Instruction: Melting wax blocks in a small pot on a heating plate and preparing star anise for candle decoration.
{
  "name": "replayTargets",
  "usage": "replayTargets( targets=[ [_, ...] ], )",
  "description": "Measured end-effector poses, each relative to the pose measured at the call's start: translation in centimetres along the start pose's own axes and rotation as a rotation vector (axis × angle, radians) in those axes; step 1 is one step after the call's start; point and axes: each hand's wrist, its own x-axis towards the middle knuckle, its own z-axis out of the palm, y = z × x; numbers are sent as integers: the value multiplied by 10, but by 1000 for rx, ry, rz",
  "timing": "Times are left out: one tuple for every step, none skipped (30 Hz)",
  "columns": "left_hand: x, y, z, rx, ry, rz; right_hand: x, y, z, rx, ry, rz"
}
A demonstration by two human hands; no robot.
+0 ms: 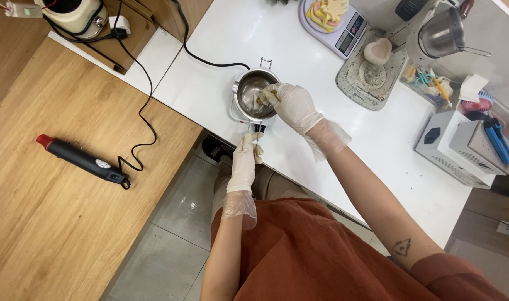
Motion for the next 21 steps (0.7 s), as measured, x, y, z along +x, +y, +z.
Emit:
replayTargets(
  targets=[
    [0, 0, 1, 17, -5, 13, 1, -1, -2, -18, -22, 46],
    [1, -1, -1, 16, -3, 13, 1, -1, 0, -17, -23, 44],
    [3, -3, -2, -1, -8, 4, 0, 0, 1, -26, 16, -6],
    [4, -5, -2, -18, -13, -5, 0, 2, 2, -34, 55, -57],
    [4, -6, -1, -19, -15, -5, 0, 2, 1, -36, 55, -57],
    [4, -6, 0, -18, -9, -14, -1, 1, 0, -40, 35, -69],
    [4, -6, -2, -16, 1, -19, 0, 0, 1, -41, 15, -85],
    [4, -4, -2, -16, 5, -15, 1, -2, 1, -39, 15, -89],
    [3, -4, -1, -17, -3, -12, 2, -3, 1, -49, 18, -48],
    [3, -3, 0, -19, -10, -9, 2, -5, 0, -59, 20, -7],
    [3, -3, -1, -18, -10, -7, 2, -3, 1, -58, 22, -9],
    [4, -3, -1, -17, -7, -14, 2, -2, 1, -76, 48, -53],
    [3, -5, -2, -16, -4, -25, 1, 0, 2, -93, 73, -97],
    [3, -4, -2, -16, -3, -25, 0, -6, -3, -92, 72, -96],
    [3, -4, -3, -12, -5, -23, 0, -11, -8, -7, 78, -32],
    [3, -4, -3, -8, -8, -21, 0, -16, -12, 77, 82, 32],
    [2, -4, -3, -7, -10, -23, 1, -17, -12, 77, 83, 34],
    [1, -3, -3, 3, -10, -14, 1, -17, -12, 62, 69, 41],
    [1, -3, -3, 14, -11, -3, 2, -17, -13, 46, 56, 46],
    [1, -4, -2, 14, -14, -4, 2, -8, -5, 44, 59, 48],
    [1, -4, -2, 10, -12, -6, 2, 0, 2, 5, 97, -65]
  ],
)
